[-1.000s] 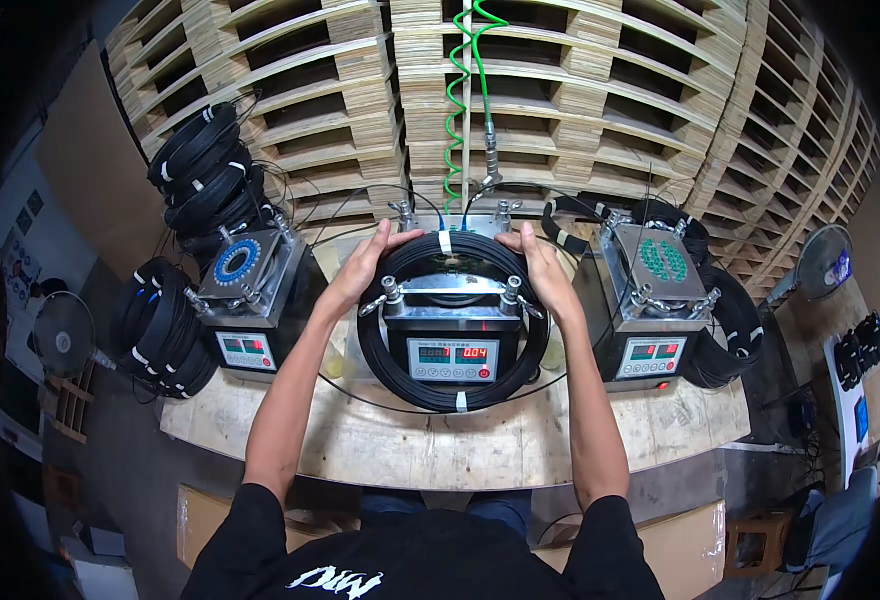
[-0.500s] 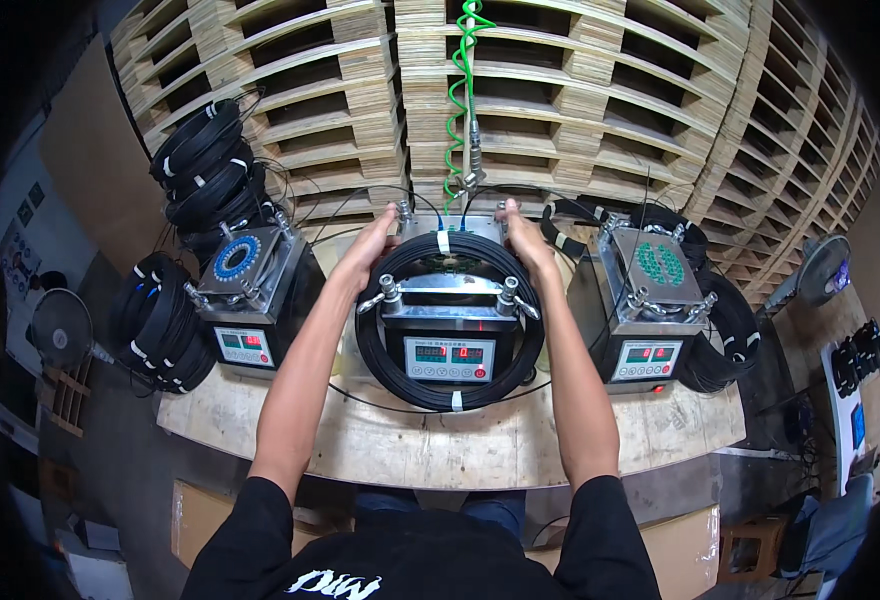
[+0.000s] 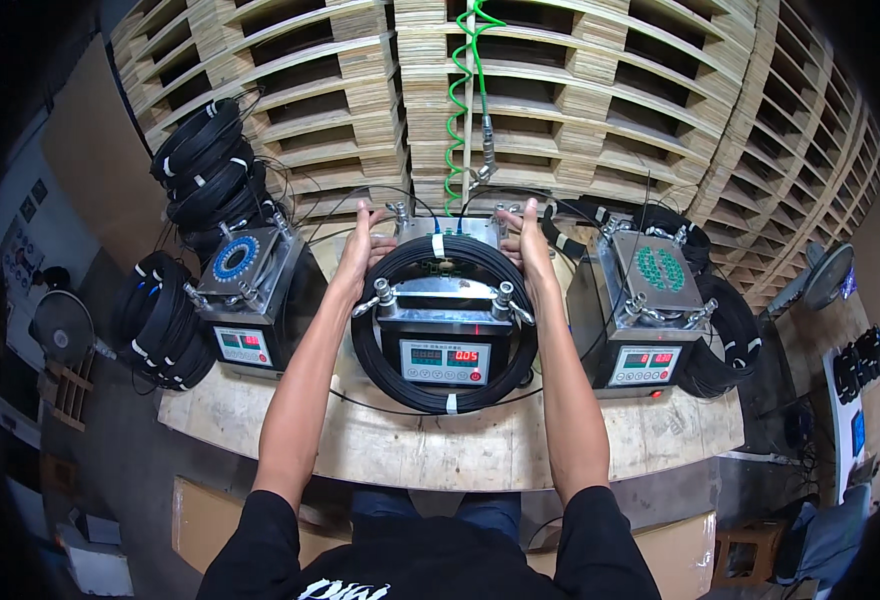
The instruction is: Operator places a wound cable coil onto a testing or processing machine and secures the fixture.
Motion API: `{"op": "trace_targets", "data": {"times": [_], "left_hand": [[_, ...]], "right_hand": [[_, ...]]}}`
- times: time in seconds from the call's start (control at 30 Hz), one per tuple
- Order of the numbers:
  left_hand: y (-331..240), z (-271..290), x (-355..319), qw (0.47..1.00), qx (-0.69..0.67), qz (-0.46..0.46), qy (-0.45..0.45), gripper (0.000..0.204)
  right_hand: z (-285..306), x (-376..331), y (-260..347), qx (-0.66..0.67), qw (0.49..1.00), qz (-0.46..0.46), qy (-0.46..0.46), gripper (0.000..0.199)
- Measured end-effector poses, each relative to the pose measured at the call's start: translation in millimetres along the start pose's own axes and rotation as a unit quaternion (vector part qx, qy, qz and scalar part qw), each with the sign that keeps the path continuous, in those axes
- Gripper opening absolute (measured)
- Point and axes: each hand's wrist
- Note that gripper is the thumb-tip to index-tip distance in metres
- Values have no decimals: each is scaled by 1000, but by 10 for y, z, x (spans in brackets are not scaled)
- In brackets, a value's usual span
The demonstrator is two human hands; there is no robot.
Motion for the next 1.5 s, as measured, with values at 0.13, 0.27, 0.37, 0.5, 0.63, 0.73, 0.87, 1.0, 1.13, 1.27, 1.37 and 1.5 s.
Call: {"op": "trace_targets", "data": {"times": [0.13,0.27,0.37,0.5,0.63,0.73,0.87,1.0,1.13,1.27,1.37,1.5], "left_hand": [[-17,-53,-13,998,44,-8,49,96],[-44,-64,34,994,24,-4,110,98],[-58,-37,30,991,56,12,124,99],[-1,-45,41,996,67,-17,59,96],[65,-13,77,999,32,-36,17,90],[51,-31,90,998,28,-60,18,87],[30,-32,80,997,51,-51,19,84],[15,-41,54,997,46,-40,51,84],[18,-24,54,995,45,-89,17,76],[-54,-106,-69,996,44,-81,-15,78],[-39,-115,-78,994,35,-99,-26,79],[-36,-41,-29,994,26,-108,5,80]], "right_hand": [[-3,6,-27,11,998,11,-67,85],[-17,51,-23,-42,999,20,-24,87],[-116,0,46,-116,991,59,-12,91],[-80,65,0,-102,994,50,4,90],[-79,29,1,-57,997,42,8,88],[-52,8,-6,-78,996,34,-33,80],[-9,23,-61,-30,996,48,-74,78],[-15,48,-80,-57,993,85,-66,77],[-18,73,-80,-93,989,89,-68,80],[51,131,-120,-88,991,93,-30,81],[56,177,-147,-72,990,113,-34,80],[-66,-1,-36,-47,992,104,-46,78]]}}
Point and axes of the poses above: each hand's wrist, its own x-axis towards the middle knuckle, its own z-axis out of the back of the hand, y = z × x, and after that the axes turned 3 degrees about z, right-handed
